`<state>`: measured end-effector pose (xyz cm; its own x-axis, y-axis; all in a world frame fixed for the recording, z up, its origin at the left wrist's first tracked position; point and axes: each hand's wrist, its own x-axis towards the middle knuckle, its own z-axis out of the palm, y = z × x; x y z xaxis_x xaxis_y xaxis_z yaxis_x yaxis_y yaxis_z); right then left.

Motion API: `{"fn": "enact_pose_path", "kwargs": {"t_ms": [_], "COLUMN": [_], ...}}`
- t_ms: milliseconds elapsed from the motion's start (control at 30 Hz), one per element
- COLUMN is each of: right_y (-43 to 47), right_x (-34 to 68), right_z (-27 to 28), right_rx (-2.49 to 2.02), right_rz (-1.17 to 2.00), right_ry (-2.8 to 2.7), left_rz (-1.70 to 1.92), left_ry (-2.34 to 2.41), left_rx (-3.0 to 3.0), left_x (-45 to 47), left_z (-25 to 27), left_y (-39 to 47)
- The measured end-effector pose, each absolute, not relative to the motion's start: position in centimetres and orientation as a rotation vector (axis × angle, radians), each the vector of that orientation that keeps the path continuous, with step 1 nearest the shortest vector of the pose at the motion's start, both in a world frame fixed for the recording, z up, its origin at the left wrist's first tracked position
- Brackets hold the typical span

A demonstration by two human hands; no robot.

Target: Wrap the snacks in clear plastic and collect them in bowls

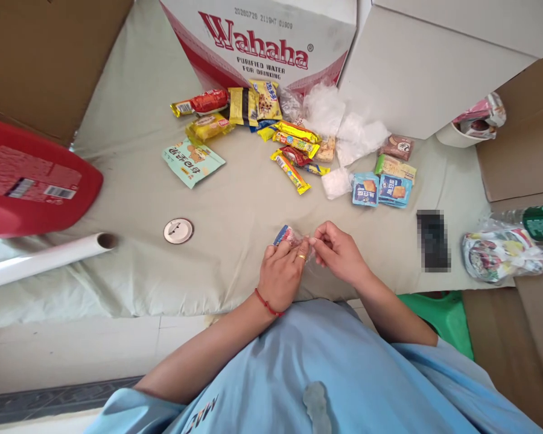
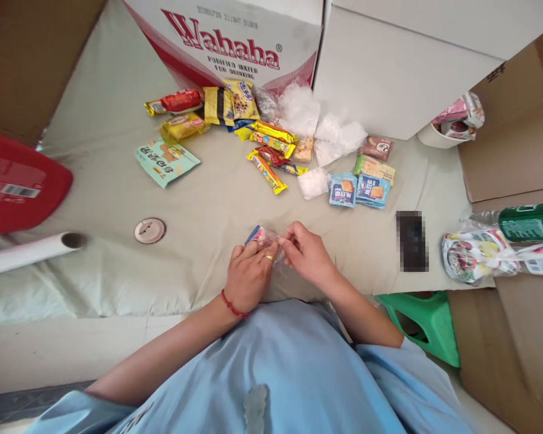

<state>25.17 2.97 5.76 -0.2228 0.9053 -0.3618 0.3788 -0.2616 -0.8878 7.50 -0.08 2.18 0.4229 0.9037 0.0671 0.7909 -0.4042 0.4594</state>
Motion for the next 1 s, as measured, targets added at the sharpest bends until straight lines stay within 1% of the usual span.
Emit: {"fn": "enact_pose_path", "kwargs": {"t_ms": [133,233,300,333,400,467,500,567,667,733,800,933,1000], "right_y": [5.2,6.0,6.1,6.0,5.7,5.4,5.2,4.9,4.3,3.9,3.5,2.6,2.2], "right_x": [22.0,20.6,20.0,19.8,19.3,19.1,19.0,19.2,20.3,21.3,22.3,25.1,27.7], "right_z": [4.3,3.2,2.7,2.5,2.3,2.3,2.4,2.9,4.1,4.6,4.5,3.5,3.4], "right_rx": [-1.489,-1.483,-1.475,-1.463,-1.420,-1.364,-1.336,-1.294,-1.272,-1.278,-1.322,-1.504,-1.581], "right_rz": [1.483,1.358,1.290,1.286,1.299,1.261,1.228,1.164,1.116,1.124,1.145,1.176,1.200], "right_ry": [-1.434,-1.489,-1.540,-1.556,-1.579,-1.631,-1.660,-1.695,-1.687,-1.658,-1.611,-1.459,-1.341], "left_rz": [0.796,1.072,1.194,1.193,1.019,0.775,0.721,0.787,1.067,1.161,1.146,0.961,0.889], "left_ry": [1.486,1.477,1.607,1.717,1.902,1.904,1.857,1.775,1.638,1.492,1.333,0.999,0.918], "left_rx": [2.285,2.143,2.010,1.940,1.836,1.795,1.789,1.763,1.728,1.719,1.715,1.696,1.643], "left_x": [7.0,5.6,4.5,4.0,3.4,3.3,3.4,3.8,4.8,5.6,6.3,7.7,7.9], "left_z": [1.5,1.9,2.1,2.2,2.1,2.1,2.2,2.6,3.9,4.7,5.3,5.5,5.2], "left_y": [-0.5,-1.3,-1.6,-1.5,-0.9,0.0,0.3,0.6,0.1,-0.3,-0.5,-0.3,0.0]}}
